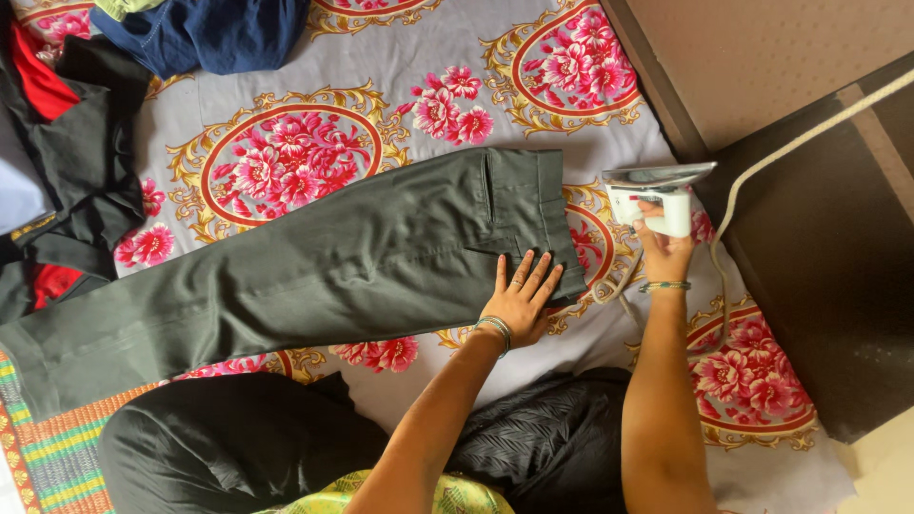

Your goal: The person irons a pair of dark trousers laid out on a bed. They use an electric iron to smooth the fabric, moving it back and forth along the length of the pants. The person adjusts the trousers with their hands to ensure even ironing.

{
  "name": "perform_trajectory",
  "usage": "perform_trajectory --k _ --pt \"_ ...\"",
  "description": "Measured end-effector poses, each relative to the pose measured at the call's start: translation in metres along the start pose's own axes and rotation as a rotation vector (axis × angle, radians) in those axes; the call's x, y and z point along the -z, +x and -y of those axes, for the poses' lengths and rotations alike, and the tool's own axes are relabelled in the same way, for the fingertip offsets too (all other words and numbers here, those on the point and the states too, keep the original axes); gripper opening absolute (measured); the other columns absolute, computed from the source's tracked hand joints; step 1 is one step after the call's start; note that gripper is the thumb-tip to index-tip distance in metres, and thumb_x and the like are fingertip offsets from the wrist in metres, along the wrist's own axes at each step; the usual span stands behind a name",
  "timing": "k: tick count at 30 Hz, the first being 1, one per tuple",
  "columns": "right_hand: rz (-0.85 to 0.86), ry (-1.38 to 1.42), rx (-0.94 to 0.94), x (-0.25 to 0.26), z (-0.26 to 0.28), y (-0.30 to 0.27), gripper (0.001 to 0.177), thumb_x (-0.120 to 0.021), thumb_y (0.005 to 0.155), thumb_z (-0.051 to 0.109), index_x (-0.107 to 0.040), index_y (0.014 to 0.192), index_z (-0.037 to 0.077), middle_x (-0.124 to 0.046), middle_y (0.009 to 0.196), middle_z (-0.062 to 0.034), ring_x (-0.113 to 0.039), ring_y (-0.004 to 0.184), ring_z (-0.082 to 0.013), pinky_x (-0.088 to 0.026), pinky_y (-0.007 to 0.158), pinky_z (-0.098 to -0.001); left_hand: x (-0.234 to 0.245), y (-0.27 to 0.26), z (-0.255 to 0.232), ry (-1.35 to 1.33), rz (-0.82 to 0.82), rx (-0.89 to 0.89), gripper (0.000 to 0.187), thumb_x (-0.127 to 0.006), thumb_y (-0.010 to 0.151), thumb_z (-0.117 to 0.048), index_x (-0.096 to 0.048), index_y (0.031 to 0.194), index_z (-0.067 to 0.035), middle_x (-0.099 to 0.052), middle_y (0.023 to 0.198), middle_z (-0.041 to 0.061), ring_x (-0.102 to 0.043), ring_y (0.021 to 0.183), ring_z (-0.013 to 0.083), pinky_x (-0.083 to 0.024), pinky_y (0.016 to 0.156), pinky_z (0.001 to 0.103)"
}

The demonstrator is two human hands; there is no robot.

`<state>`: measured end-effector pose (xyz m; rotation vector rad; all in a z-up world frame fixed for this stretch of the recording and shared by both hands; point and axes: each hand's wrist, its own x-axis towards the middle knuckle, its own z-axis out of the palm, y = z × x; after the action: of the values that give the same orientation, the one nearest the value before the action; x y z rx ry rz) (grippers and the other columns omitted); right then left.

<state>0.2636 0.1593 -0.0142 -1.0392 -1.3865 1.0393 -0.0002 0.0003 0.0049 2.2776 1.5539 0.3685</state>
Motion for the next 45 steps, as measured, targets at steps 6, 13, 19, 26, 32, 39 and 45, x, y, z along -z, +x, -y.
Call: perform_trajectory --k 6,13,19,26,32,39,45 --pt "0.066 -0.002 -0.09 0.009 0.014 0.011 0.036 -0.072 0.092 -0.012 -0.065 0.124 0.003 -0.067 0.133 -0.0134 -0.064 0.125 -0.0192 -0.051 0.112 -0.0321 0.005 0.002 0.002 -0.063 0.016 0.01 0.091 -0.062 0.087 -0.035 -0.016 0.163 -0.013 -0.013 0.169 0.019 -0.008 0.157 0.0411 0.0 0.118 0.074" --pt "-0.221 -0.333 -0.124 0.001 0.054 -0.031 0.057 -0.068 0.082 -0.015 -0.051 0.132 0.007 -0.063 0.13 -0.0091 -0.064 0.112 -0.0181 -0.056 0.094 -0.0298 -0.019 0.007 0.001 0.1 -0.009 0.012 0.082 -0.056 0.094 -0.032 -0.016 0.163 -0.011 -0.012 0.168 0.022 -0.008 0.155 0.0427 -0.003 0.113 0.077" --pt "0.319 -0.965 0.103 -0.058 0.096 -0.101 0.075 -0.07 0.069 -0.01 -0.051 0.139 0.01 -0.052 0.14 -0.0204 -0.045 0.137 -0.0428 -0.037 0.116 -0.0539 -0.061 0.008 0.015 0.321 0.0 -0.056 0.078 -0.053 0.095 -0.025 -0.023 0.159 0.007 -0.017 0.168 0.027 -0.01 0.157 0.0444 -0.009 0.119 0.071" --pt "0.568 -1.386 0.18 -0.108 0.114 -0.085 0.096 -0.08 0.062 0.006 -0.05 0.15 0.029 -0.026 0.166 -0.0171 -0.019 0.152 -0.0495 -0.019 0.119 -0.0643 -0.063 0.014 0.021 0.24 -0.137 -0.075 0.071 -0.053 0.098 -0.027 -0.027 0.157 0.003 -0.025 0.167 0.022 -0.015 0.157 0.0382 -0.013 0.124 0.064" --pt "0.621 -1.336 0.333 -0.109 0.094 -0.086 0.077 -0.087 0.061 0.019 -0.064 0.135 0.027 -0.027 0.168 -0.0154 -0.027 0.156 -0.0348 -0.019 0.125 -0.0649 -0.02 -0.036 0.029 0.367 0.009 0.016 0.083 -0.055 0.09 -0.037 -0.023 0.16 -0.006 -0.018 0.168 0.015 -0.014 0.155 0.0333 -0.015 0.12 0.063" --pt "0.531 -1.089 0.514 -0.087 0.064 -0.08 0.06 -0.076 0.072 0.015 -0.072 0.131 0.024 -0.066 0.135 -0.004 -0.051 0.142 -0.0284 -0.041 0.122 -0.0486 0.029 -0.191 0.225 0.723 -0.457 0.232 0.059 -0.053 0.099 -0.023 -0.044 0.154 0.0 -0.034 0.162 0.027 -0.04 0.148 0.0398 -0.036 0.114 0.062" --pt "0.417 -1.058 0.546 -0.078 0.068 -0.078 0.049 -0.071 0.081 0.007 -0.075 0.127 0.022 -0.07 0.131 -0.0017 -0.058 0.132 -0.0269 -0.046 0.116 -0.0411 0.095 -0.336 0.404 0.711 0.014 0.781 0.034 -0.057 0.094 -0.016 -0.069 0.117 0.005 -0.067 0.123 0.026 -0.06 0.116 0.0351 -0.047 0.097 0.048"
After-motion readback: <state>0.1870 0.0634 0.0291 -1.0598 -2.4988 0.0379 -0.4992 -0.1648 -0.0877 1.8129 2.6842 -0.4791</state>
